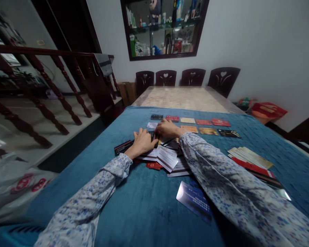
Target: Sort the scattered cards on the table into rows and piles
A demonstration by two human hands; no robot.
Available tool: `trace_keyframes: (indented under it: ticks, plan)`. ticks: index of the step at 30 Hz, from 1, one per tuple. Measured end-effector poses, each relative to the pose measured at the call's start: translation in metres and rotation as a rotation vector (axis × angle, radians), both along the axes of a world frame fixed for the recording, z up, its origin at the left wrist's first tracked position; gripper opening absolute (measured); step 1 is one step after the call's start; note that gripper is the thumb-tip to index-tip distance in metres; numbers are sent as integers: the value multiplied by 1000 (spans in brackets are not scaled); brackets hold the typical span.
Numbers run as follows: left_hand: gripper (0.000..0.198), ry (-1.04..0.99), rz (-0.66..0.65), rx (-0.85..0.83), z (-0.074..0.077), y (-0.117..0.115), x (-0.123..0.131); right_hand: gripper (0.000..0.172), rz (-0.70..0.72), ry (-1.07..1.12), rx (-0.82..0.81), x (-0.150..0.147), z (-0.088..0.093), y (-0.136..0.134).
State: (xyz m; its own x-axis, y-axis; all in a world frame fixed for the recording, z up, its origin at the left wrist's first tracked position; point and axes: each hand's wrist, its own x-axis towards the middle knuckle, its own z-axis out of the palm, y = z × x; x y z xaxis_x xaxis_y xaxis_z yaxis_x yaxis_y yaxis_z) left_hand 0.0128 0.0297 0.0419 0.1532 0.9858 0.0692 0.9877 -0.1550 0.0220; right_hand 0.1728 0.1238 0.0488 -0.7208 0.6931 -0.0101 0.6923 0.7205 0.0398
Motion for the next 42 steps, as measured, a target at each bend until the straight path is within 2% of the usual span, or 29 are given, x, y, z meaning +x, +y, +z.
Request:
trace_keyframes:
  ticks: [14,23,29,37,42]
  plan:
    - [36,-92,-43,32,-4,-8,4,48,-11,95,-39,12,-10,-7]
    - [31,-131,-134,7,-1,-7,0,36,35,196,-26,25,-17,0]
    - [29,-189,-176,8,1,-4,-4,50,114,252,-52,29,-21,1]
    - [30,-230,-207,102,4,9,-24,28,139,369,-29,31,-18,2]
    - [31,-287,-223,170,4,14,-35,27,123,416,-5,29,-18,1]
